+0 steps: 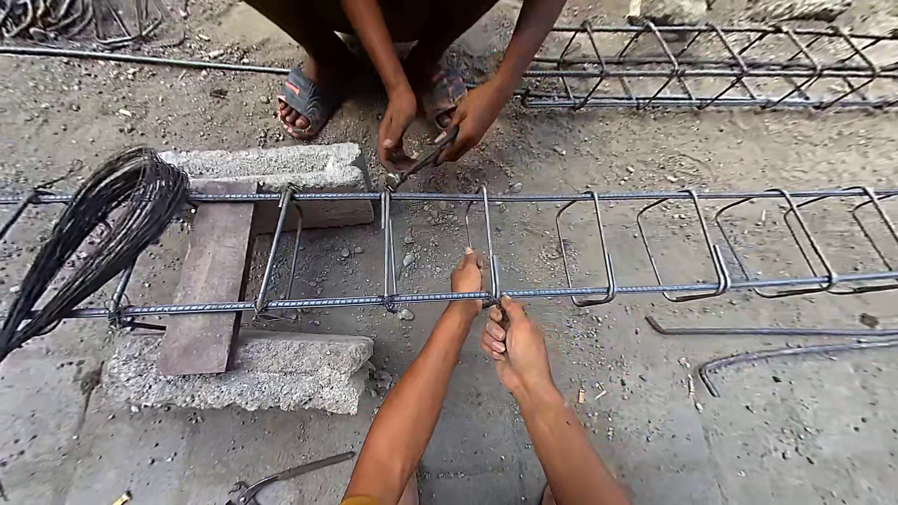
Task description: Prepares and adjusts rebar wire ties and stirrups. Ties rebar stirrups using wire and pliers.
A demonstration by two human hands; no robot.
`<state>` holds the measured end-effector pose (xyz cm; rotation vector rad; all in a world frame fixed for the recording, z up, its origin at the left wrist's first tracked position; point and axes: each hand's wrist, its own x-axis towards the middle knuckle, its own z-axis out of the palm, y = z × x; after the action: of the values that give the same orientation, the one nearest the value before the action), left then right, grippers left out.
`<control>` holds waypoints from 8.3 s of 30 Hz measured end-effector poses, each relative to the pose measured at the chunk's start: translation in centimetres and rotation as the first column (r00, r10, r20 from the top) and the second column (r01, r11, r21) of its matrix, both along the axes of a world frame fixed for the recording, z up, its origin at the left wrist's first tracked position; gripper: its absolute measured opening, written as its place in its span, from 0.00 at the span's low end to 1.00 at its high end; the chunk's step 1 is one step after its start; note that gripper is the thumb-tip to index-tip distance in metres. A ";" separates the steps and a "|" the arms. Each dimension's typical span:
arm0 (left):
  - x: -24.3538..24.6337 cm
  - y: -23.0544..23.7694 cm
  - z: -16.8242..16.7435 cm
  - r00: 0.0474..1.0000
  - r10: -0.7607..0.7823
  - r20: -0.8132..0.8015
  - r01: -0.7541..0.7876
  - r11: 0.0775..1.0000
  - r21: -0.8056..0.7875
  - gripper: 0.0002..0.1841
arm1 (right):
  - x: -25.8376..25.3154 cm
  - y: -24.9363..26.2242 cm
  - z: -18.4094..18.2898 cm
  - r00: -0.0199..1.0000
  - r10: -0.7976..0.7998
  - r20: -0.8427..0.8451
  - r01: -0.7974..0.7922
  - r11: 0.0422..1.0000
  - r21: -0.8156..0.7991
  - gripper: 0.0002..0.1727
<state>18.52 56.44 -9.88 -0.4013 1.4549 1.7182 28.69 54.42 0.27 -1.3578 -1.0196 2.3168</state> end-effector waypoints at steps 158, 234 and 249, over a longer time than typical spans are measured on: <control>10.3 -6.9 9.0 0.921 -0.311 0.237 0.158 0.851 0.501 0.11 | 10.1 3.1 9.8 0.330 0.309 0.892 -0.931 -0.047 0.361 0.24; 11.3 -3.0 10.3 0.848 -0.126 0.514 -0.182 0.843 0.506 0.26 | 14.3 1.8 7.5 0.265 0.077 0.961 -0.963 -0.034 0.268 0.45; 7.0 -9.4 2.5 0.871 -0.486 -0.067 0.383 0.588 0.713 0.23 | 12.7 4.2 6.1 0.246 0.070 0.967 -0.969 0.002 0.247 0.27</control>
<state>25.51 47.01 -7.34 0.2558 0.6032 1.6376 41.39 58.62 6.34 -1.3072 -3.2082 0.4781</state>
